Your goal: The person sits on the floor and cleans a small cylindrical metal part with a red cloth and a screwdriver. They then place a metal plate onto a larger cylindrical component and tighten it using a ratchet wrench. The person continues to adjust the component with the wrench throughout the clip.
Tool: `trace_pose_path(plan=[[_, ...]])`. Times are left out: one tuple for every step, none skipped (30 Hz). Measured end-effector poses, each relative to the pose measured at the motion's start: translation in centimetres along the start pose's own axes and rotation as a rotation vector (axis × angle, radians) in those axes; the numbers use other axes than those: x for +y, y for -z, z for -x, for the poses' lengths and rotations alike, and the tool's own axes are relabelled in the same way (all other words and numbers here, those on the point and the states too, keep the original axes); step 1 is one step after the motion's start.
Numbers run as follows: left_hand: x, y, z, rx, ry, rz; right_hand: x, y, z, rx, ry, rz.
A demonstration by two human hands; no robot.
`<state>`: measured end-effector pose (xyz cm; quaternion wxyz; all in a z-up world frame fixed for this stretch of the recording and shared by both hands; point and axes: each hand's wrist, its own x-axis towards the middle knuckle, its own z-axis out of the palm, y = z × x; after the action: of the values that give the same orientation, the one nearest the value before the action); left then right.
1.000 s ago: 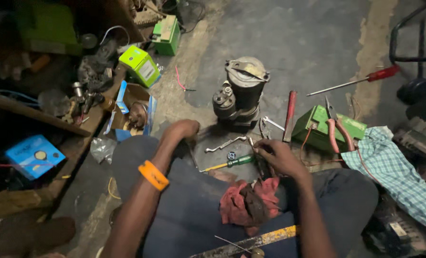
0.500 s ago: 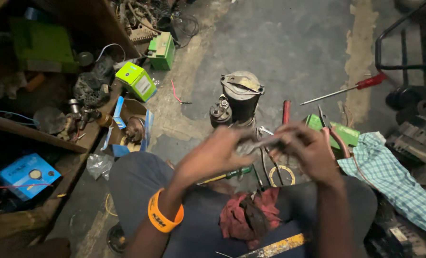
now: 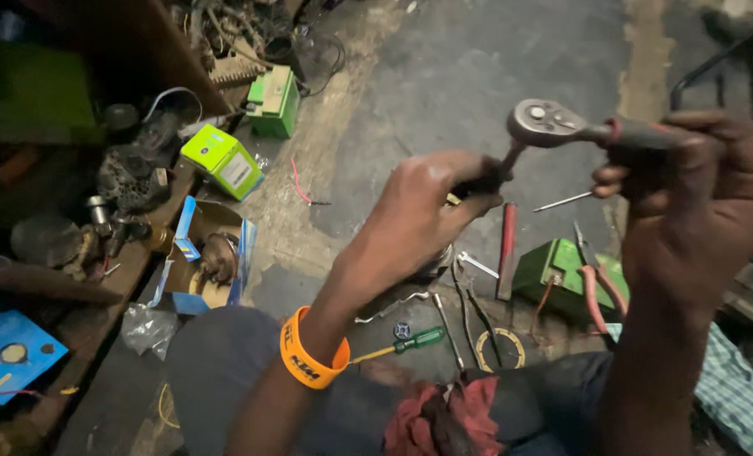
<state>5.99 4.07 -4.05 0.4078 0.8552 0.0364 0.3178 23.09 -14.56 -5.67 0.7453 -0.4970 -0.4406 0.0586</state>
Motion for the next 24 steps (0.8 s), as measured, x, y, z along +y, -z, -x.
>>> trace_pose_path(plan=[[-0.8, -0.3, -0.1, 0.007, 0.005, -0.022, 0.9, 0.2, 0.3, 0.014, -0.012, -0.004], [-1.4, -0.6, -0.1, 0.014, 0.011, -0.044, 1.7, 0.5, 0.4, 0.019, -0.025, -0.005], [-2.0, -0.9, -0.4, 0.018, 0.009, -0.066, 2.4, 0.8, 0.4, 0.020, -0.032, -0.011], [-2.4, -1.0, -0.5, 0.023, 0.028, -0.061, 3.0, 1.1, 0.4, 0.022, -0.039, -0.016], [-2.7, -1.2, -0.7, 0.027, 0.041, -0.052, 3.5, 1.4, 0.3, 0.018, -0.042, -0.024], [-2.9, -1.4, -0.9, 0.030, 0.054, -0.043, 3.9, 1.6, 0.3, 0.019, -0.041, -0.033], [-3.2, -1.4, -0.9, 0.036, 0.041, -0.024, 4.1, 1.8, 0.2, 0.018, -0.039, -0.038], [-3.4, -1.4, -0.8, 0.042, 0.027, -0.005, 4.4, 1.7, 0.2, 0.022, -0.033, -0.043], [-3.6, -1.4, -0.7, 0.052, 0.011, 0.014, 4.4, 1.7, 0.0, 0.020, -0.030, -0.042], [-3.7, -1.6, -0.6, 0.056, 0.010, 0.025, 4.3, 1.7, -0.2, 0.018, -0.026, -0.040], [-3.7, -1.6, -0.6, 0.064, 0.008, 0.032, 4.2, 1.6, -0.6, 0.012, -0.024, -0.036], [-3.8, -1.5, -0.6, 0.072, 0.006, 0.039, 3.9, 1.4, -0.7, 0.002, -0.022, -0.026], [-3.8, -1.5, -0.5, 0.084, 0.004, 0.050, 3.6, 1.1, -0.9, -0.010, -0.020, -0.019], [-3.9, -1.6, -0.4, 0.097, 0.002, 0.061, 3.2, 0.9, -1.1, -0.026, -0.017, -0.005], [-4.0, -1.7, -0.4, 0.109, -0.001, 0.070, 3.0, 0.6, -1.2, -0.034, -0.015, 0.005], [-4.0, -1.8, -0.2, 0.104, 0.026, 0.106, 2.8, 0.4, -1.4, -0.042, -0.014, 0.015], [-4.1, -1.8, 0.0, 0.098, 0.053, 0.142, 2.7, 0.2, -1.5, -0.043, -0.016, 0.021], [-4.3, -1.8, 0.1, 0.093, 0.080, 0.178, 2.5, 0.1, -1.6, -0.045, -0.016, 0.029], [-4.4, -1.7, 0.2, 0.101, 0.050, 0.162, 2.5, 0.0, -1.7, -0.046, -0.015, 0.034], [-4.5, -1.7, 0.3, 0.110, 0.020, 0.147, 2.4, 0.0, -1.7, -0.048, -0.012, 0.041], [-4.7, -1.6, 0.5, 0.118, -0.007, 0.129, 2.5, 0.0, -1.7, -0.042, -0.020, 0.028], [-4.8, -1.6, 0.6, 0.122, -0.014, 0.088, 2.6, 0.0, -1.5, -0.036, -0.029, 0.015], [-4.9, -1.7, 0.6, 0.122, -0.021, 0.044, 2.8, 0.2, -1.3, -0.017, -0.048, -0.018], [-5.0, -1.9, 0.6, 0.122, -0.027, 0.000, 3.0, 0.3, -1.0, -0.001, -0.053, -0.032]])
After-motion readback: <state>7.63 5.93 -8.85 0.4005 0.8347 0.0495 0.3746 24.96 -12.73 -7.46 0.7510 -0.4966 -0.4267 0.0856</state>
